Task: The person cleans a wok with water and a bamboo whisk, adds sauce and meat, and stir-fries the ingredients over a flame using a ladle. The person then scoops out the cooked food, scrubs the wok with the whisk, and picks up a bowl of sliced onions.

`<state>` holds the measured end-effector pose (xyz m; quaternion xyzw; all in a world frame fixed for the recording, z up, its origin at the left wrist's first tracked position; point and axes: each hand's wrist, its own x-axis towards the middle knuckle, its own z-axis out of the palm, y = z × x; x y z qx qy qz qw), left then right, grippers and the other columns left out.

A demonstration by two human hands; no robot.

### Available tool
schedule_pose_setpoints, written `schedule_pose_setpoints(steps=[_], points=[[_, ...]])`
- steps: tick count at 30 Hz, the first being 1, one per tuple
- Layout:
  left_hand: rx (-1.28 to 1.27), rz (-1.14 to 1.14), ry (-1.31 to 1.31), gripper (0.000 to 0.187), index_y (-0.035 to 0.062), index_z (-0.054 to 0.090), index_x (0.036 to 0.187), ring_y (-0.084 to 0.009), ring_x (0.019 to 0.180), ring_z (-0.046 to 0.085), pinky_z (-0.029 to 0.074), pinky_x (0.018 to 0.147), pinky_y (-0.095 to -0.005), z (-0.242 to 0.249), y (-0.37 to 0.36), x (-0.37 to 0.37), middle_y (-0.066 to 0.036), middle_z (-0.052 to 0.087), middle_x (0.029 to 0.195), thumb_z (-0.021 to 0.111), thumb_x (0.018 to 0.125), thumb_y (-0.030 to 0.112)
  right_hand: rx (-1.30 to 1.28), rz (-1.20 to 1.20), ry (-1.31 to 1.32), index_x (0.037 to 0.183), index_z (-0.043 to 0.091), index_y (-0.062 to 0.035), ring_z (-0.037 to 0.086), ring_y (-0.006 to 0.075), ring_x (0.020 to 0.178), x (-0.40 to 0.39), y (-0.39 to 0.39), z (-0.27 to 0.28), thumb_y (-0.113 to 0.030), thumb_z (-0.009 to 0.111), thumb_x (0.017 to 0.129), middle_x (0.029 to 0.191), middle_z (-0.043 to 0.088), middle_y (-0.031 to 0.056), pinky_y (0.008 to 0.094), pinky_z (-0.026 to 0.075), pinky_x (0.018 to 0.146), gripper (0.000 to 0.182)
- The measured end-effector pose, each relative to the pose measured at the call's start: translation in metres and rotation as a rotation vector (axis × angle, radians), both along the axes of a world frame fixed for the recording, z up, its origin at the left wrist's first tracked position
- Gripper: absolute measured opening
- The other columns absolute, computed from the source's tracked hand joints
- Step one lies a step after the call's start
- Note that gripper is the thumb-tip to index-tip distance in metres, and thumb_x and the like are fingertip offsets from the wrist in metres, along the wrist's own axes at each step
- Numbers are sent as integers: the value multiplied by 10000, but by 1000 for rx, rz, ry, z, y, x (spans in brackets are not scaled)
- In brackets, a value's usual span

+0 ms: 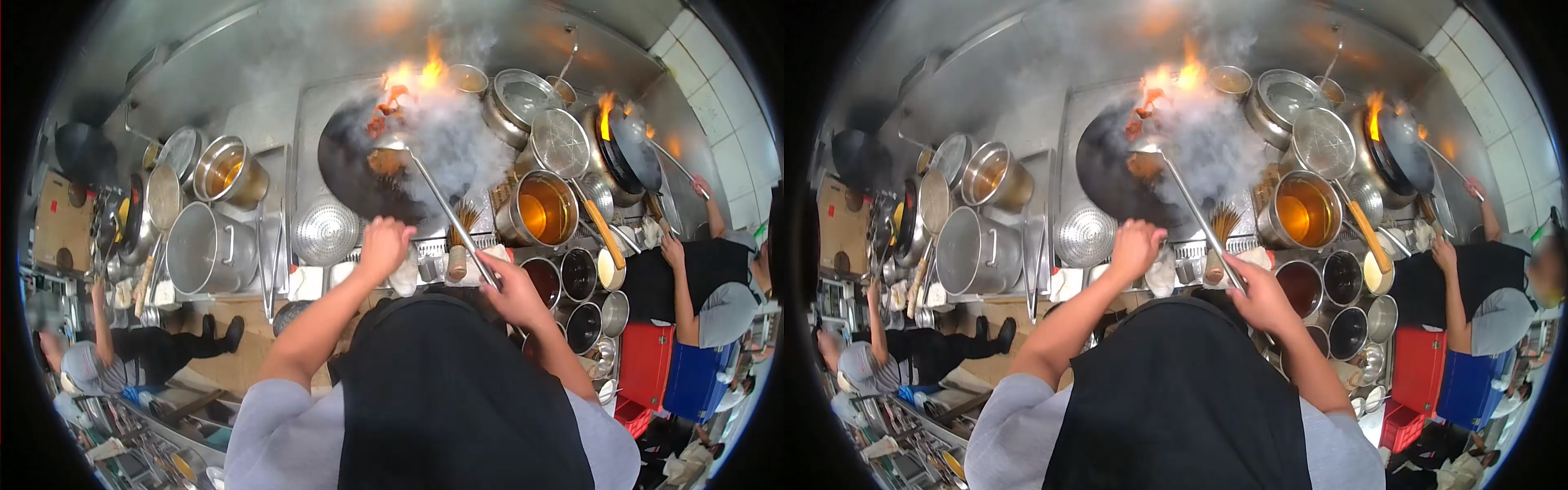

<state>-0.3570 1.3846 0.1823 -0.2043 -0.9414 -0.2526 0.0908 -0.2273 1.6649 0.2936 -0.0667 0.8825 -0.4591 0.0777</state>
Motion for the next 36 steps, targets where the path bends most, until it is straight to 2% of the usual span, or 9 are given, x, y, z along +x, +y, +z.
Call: schedule_pose_setpoints(steps=[7, 9, 11, 17, 22, 25, 30, 33, 36], points=[[-76, 121, 115, 377, 27, 728, 1186, -441, 1127, 617, 495, 942, -563, 22, -1, -26, -214, 674, 1197, 711, 966, 332, -236, 4, -386, 1579, 536, -101, 626, 77, 968, 20, 31, 12, 177, 617, 924, 1148, 672, 23, 262, 547, 907, 716], [11, 148, 314, 516, 28, 680, 1349, -457, 1206, 599, 481, 1000, -577, 16, -7, 12, -234, 645, 1312, 731, 948, 349, -110, -23, -364, 1544, 555, -51, 657, 139, 1009, -10, 34, 2, 83, 676, 933, 1206, 701, 93, 296, 544, 942, 638], [58, 243, -123, 880, 7, 510, 1537, -433, 1380, 503, 398, 1118, -595, -24, -26, 44, -243, 533, 1495, 800, 873, 506, 4, -44, -195, 1523, 558, -18, 693, 231, 1141, -44, 36, -38, 6, 714, 931, 1320, 706, 180, 340, 529, 1024, 613], [-146, 115, -699, 1244, 99, 285, 1670, -437, 1452, 468, 312, 1178, -688, -88, -39, 60, -300, 540, 1492, 821, 743, 732, -116, -123, 101, 1495, 557, 35, 655, 302, 1315, -134, -20, -123, -5, 717, 917, 1394, 678, 253, 367, 478, 1124, 601], [-134, 75, -678, 1083, 213, 367, 1649, -451, 1344, 589, 354, 1168, -665, -113, -19, 36, -297, 653, 1364, 835, 778, 655, -301, -6, -15, 1544, 520, -12, 651, 214, 1242, -118, -30, -117, 47, 706, 940, 1409, 668, 184, 349, 484, 1095, 635], [246, -10, -780, 710, 133, 592, 1456, -381, 1251, 676, 507, 1086, -412, -132, -25, 7, -228, 714, 1305, 833, 850, 413, -91, 65, -106, 1551, 543, -76, 661, 210, 1198, -82, -1, -54, 54, 709, 908, 1349, 696, 179, 350, 498, 1059, 676], [1678, 219, -1378, 446, 1, 582, 1413, -318, 1145, 729, 614, 897, -462, -99, -64, -20, -182, 711, 1320, 564, 1053, 263, 78, -54, -8, 1569, 536, -106, 666, 189, 1075, -10, 51, -56, 62, 682, 877, 1200, 717, 129, 325, 518, 977, 727], [1794, 152, -1380, 475, 6, 567, 1435, -334, 1182, 711, 592, 959, -515, -51, -81, -31, -186, 705, 1336, 491, 1089, 322, 80, -172, 157, 1553, 548, -112, 723, 294, 942, 16, 62, -68, 32, 698, 873, 1139, 729, 177, 387, 552, 981, 712], [1816, 125, -1460, 494, 1, 547, 1447, -351, 1224, 688, 564, 1010, -534, -33, -77, -60, -202, 690, 1360, 489, 1095, 343, -207, -260, -178, 1558, 542, -92, 706, 205, 947, 26, 52, -42, 44, 687, 898, 1041, 701, 98, 341, 565, 935, 690]])
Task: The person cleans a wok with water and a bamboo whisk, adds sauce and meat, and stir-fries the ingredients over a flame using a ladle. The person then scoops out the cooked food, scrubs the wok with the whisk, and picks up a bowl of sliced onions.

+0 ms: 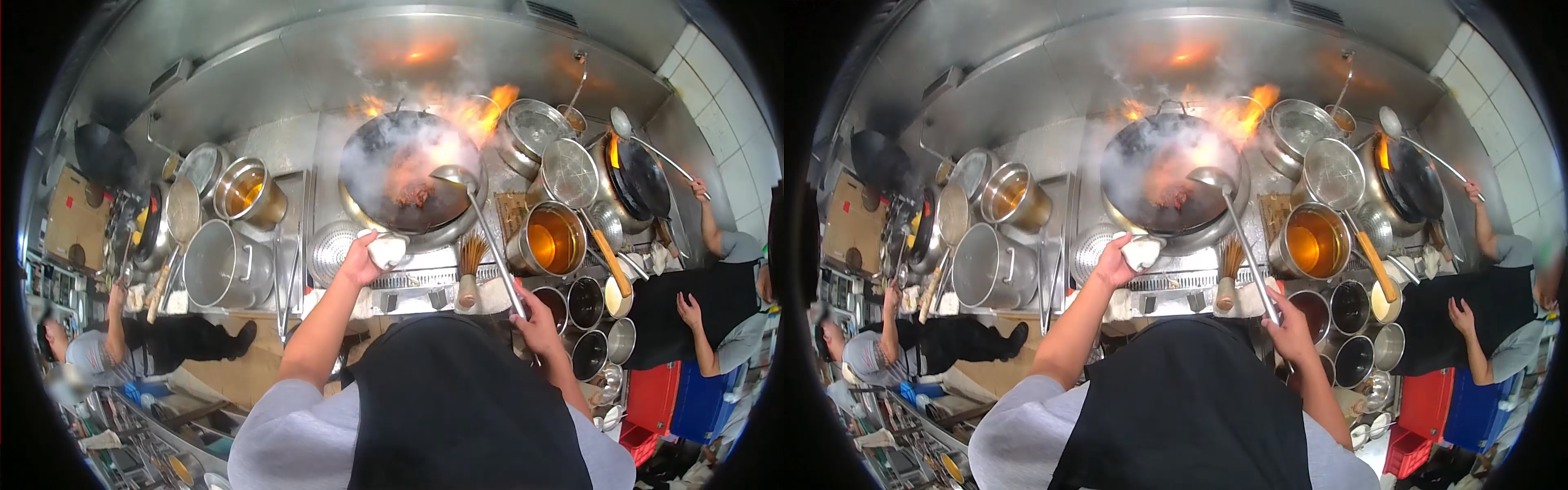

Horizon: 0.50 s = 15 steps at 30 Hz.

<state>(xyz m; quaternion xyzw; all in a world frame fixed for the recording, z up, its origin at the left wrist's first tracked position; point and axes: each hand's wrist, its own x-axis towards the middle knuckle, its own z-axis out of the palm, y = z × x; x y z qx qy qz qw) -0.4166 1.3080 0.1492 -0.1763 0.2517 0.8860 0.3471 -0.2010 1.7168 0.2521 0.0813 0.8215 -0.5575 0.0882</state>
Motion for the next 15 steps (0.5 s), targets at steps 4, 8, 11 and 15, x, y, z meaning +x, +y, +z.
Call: schedule_pose_setpoints(steps=[4, 8, 11, 15], points=[[-253, -42, -48, 368, 3, 563, 1283, -388, 1091, 719, 593, 882, -534, -15, 41, -51, -181, 716, 1125, 526, 1075, 304, -413, -20, -214, 1598, 471, -84, 624, 96, 843, 8, -21, 11, 74, 627, 958, 1066, 697, 43, 248, 526, 732, 678], [-280, -223, -122, 287, -2, 569, 1234, -373, 853, 744, 616, 730, -552, -82, 73, -84, -170, 731, 1050, 475, 1056, 202, -558, 72, -247, 1613, 440, -91, 573, 87, 686, 10, -29, 19, 33, 644, 971, 1052, 719, 49, 232, 489, 622, 685], [-134, -19, -75, 228, 11, 555, 1212, -412, 920, 725, 623, 801, -602, -91, 84, -65, -180, 702, 1084, 468, 1067, 164, -388, 175, -247, 1633, 426, -119, 592, 92, 719, 15, -20, 55, 16, 643, 985, 1074, 729, 57, 252, 517, 647, 696], [-84, -38, -74, 312, 39, 591, 1282, -368, 971, 730, 629, 779, -546, -16, 90, 11, -160, 719, 1133, 413, 1083, 201, 133, 474, -273, 1616, 452, -99, 724, 172, 866, 17, 5, 146, -36, 676, 982, 1051, 745, 117, 344, 583, 788, 675]])
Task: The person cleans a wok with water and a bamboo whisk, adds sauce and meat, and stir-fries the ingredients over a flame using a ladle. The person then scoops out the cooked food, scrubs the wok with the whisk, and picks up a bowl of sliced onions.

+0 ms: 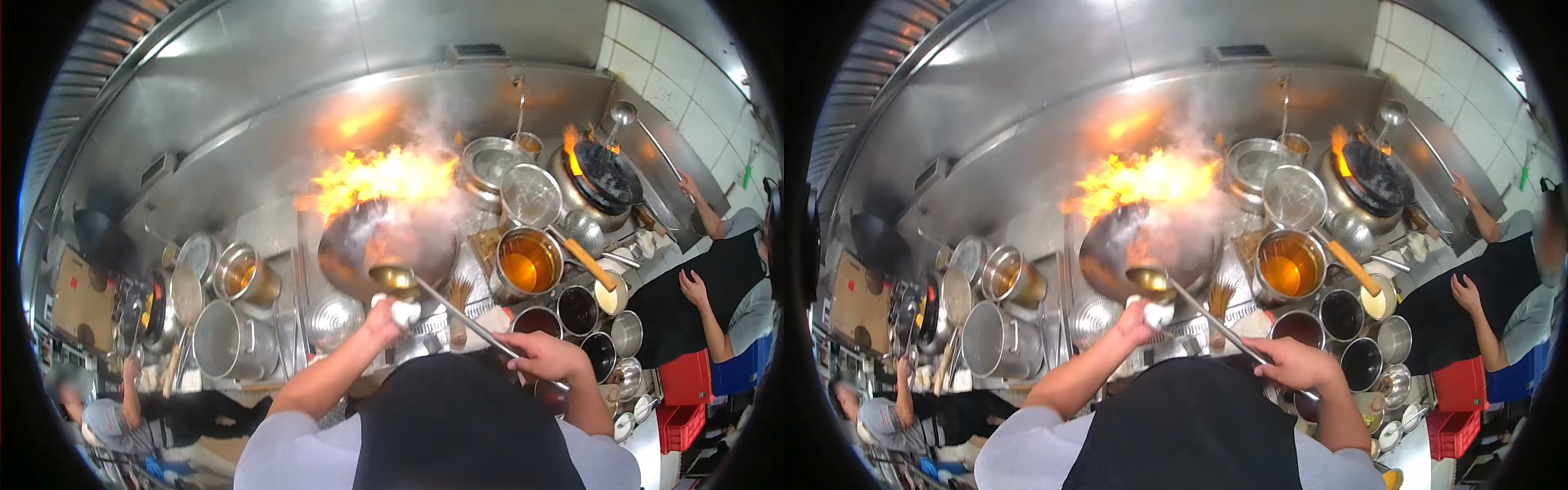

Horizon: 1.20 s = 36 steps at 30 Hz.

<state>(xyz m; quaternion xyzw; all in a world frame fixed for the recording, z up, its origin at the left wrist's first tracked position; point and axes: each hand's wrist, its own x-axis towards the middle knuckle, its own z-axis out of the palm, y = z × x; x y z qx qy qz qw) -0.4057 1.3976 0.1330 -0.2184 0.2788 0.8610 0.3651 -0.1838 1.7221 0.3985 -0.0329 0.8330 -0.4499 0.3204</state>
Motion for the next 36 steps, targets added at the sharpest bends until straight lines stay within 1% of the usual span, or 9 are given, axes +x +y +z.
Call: schedule_pose_setpoints(steps=[3, 8, 12, 14, 19, 21, 26, 32, 36], points=[[-93, -248, -150, 269, 71, 593, 1227, -349, 895, 730, 593, 638, -518, 48, -8, 13, -149, 719, 1067, 415, 1065, 193, 132, 140, 109, 1599, 463, -80, 753, 328, 902, -10, 10, 3, -108, 703, 966, 1023, 734, 211, 397, 579, 838, 677], [-159, 68, -73, 237, 18, 557, 1168, -392, 874, 723, 627, 772, -560, 1, 10, -32, -177, 699, 1035, 438, 1066, 195, 282, 191, 385, 1563, 482, -26, 701, 473, 1048, -69, -44, -39, -107, 648, 931, 1139, 717, 303, 512, 551, 931, 658], [-151, 103, 33, 241, 0, 519, 1258, -400, 960, 744, 643, 821, -564, -89, 1, -5, -194, 702, 1097, 494, 1062, 140, 413, 130, 428, 1539, 465, 60, 696, 470, 1065, -95, -80, -76, -119, 681, 843, 1110, 715, 312, 526, 552, 954, 750], [-233, 26, -85, 237, -31, 495, 1278, -439, 1035, 724, 634, 860, -601, -47, -3, 42, -253, 673, 1234, 440, 1082, 90, 430, 107, 486, 1549, 452, 49, 701, 479, 1066, -83, -80, -68, -152, 661, 868, 1121, 715, 321, 542, 557, 938, 740], [-173, 61, -56, 180, -35, 536, 1164, -418, 916, 732, 639, 786, -565, 61, 2, 61, -229, 694, 1070, 473, 1020, 52, 384, 229, 371, 1561, 447, 16, 694, 478, 1119, -63, -63, -49, -145, 652, 896, 1167, 706, 335, 554, 554, 948, 714], [-1, -96, 38, 184, -18, 601, 1043, -373, 847, 745, 635, 790, -503, -11, -6, -8, -194, 722, 922, 495, 1010, 128, 461, 230, 362, 1579, 428, 13, 697, 489, 1107, -76, -80, -47, -91, 643, 880, 1163, 709, 327, 552, 561, 944, 739], [-339, 38, -3, 231, -20, 528, 1235, -425, 917, 734, 638, 814, -575, -57, 3, 33, -217, 699, 1110, 461, 1030, 63, 460, 118, 440, 1531, 461, 72, 686, 492, 1081, -95, -101, -68, -66, 598, 907, 1132, 707, 336, 534, 544, 951, 654], [-156, -28, -38, 266, -33, 580, 1156, -387, 873, 739, 614, 672, -527, 27, 2, 27, -219, 709, 1030, 425, 1035, 146, 444, 220, 390, 1530, 461, 77, 696, 489, 1062, -86, -89, -35, -98, 624, 888, 1095, 713, 337, 541, 551, 939, 685], [-230, 68, -3, 220, -22, 589, 1093, -386, 814, 738, 622, 662, -535, -5, 7, -17, -207, 713, 1006, 450, 1028, 135, 492, 175, 351, 1521, 466, 77, 690, 491, 1071, -114, -114, -63, -58, 611, 879, 1106, 710, 339, 542, 543, 945, 671]])
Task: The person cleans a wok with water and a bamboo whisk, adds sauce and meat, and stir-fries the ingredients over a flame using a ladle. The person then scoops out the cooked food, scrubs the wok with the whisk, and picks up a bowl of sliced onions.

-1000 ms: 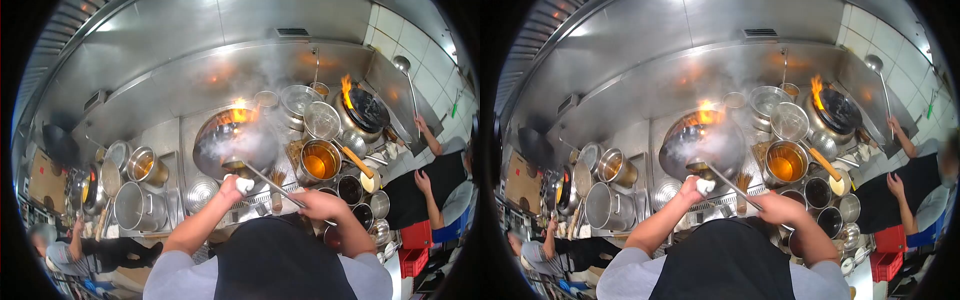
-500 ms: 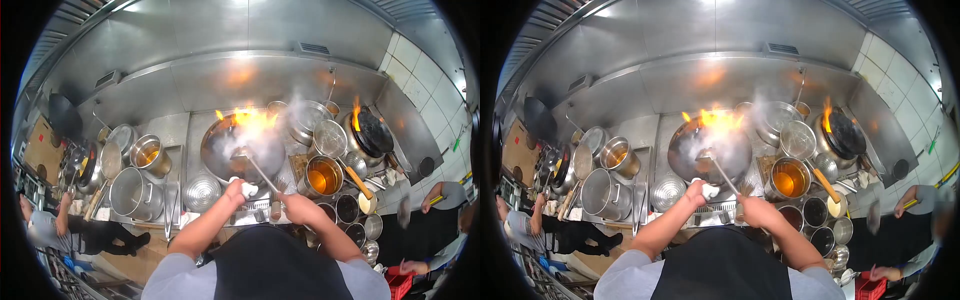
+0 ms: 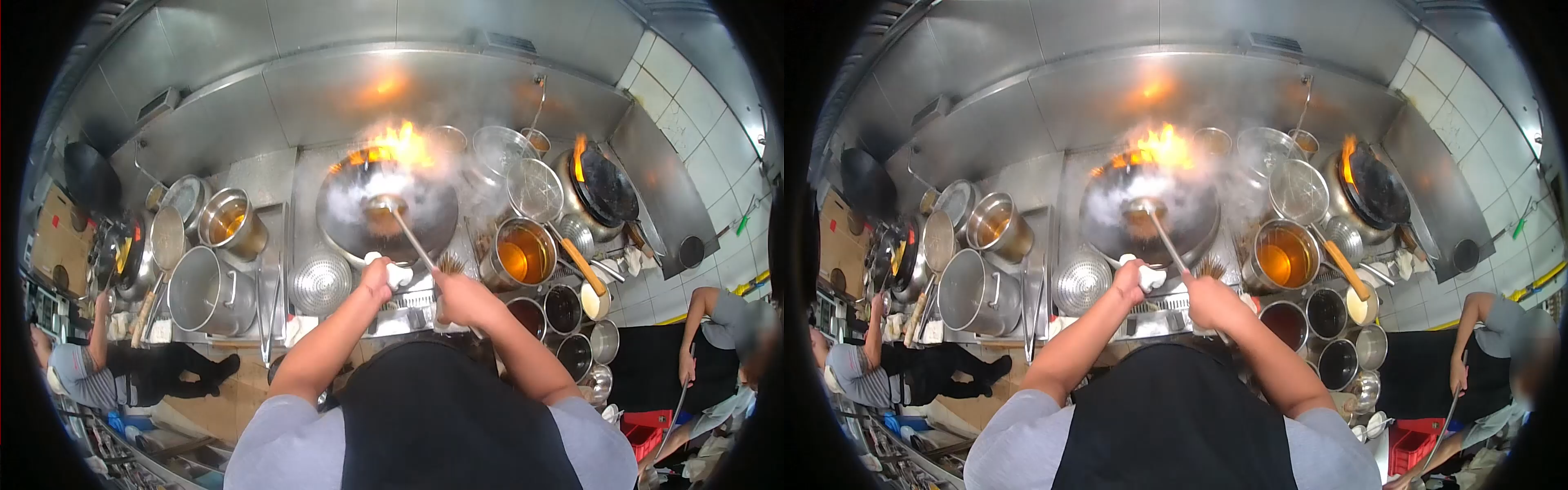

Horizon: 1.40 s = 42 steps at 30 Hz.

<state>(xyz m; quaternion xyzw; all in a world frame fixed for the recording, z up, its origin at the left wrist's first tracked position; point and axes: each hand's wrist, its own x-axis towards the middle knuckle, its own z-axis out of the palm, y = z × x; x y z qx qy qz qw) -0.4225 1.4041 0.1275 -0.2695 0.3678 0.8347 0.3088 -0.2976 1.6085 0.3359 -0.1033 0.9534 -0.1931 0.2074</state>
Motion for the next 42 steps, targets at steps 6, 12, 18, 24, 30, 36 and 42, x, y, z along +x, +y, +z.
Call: schedule_pose_setpoints(steps=[6, 12, 18, 24, 30, 36, 42], points=[[-36, -54, -164, 191, -16, 551, 1168, -420, 851, 737, 649, 753, -570, -25, -15, 68, -211, 663, 988, 519, 984, 28, -23, -16, 62, 1520, 464, 98, 697, 486, 1047, 22, -1, 26, -47, 597, 879, 1087, 713, 336, 535, 548, 934, 670], [150, -16, 58, 186, -23, 574, 1140, -377, 844, 749, 650, 741, -523, -4, -13, 5, -208, 705, 1033, 500, 1007, 84, 9, 3, 35, 1483, 502, 99, 714, 487, 1019, 18, -6, 22, -16, 522, 883, 1041, 725, 331, 550, 562, 915, 610], [-30, -20, -101, 238, -3, 492, 1262, -437, 962, 747, 642, 666, -590, -16, -19, 65, -209, 697, 1145, 515, 1033, 57, -41, -69, 79, 1504, 481, 95, 705, 485, 1047, 31, -4, 29, -16, 527, 892, 1093, 713, 344, 539, 556, 921, 624], [106, -85, 46, 321, -74, 589, 1204, -377, 875, 749, 645, 733, -502, -2, -22, -10, -246, 726, 1085, 432, 1049, 159, -95, -29, 46, 1502, 490, 94, 685, 494, 1072, 37, 7, 13, -49, 561, 903, 1105, 700, 347, 542, 535, 954, 620], [-14, -18, 110, 290, -66, 597, 1265, -398, 997, 763, 652, 876, -516, -37, -27, 53, -225, 737, 1163, 502, 1002, 10, -320, -159, 318, 1561, 495, -9, 712, 399, 1061, 35, 19, -25, -7, 649, 918, 1126, 722, 255, 455, 550, 924, 661], [362, -211, 55, 259, -22, 613, 1176, -297, 895, 767, 645, 712, -407, 19, -48, 38, -182, 753, 1072, 565, 997, 158, -683, -436, 103, 1579, 505, -48, 626, 108, 890, 74, 40, 16, 69, 653, 910, 1082, 704, 109, 278, 543, 830, 695], [350, -171, -5, 325, -21, 636, 1202, -317, 868, 735, 626, 631, -360, 75, -76, 56, -190, 734, 1067, 671, 935, 161, -871, -478, 198, 1620, 442, -32, 615, 83, 910, 72, 35, 53, 132, 588, 948, 1128, 656, 58, 235, 524, 815, 706]])
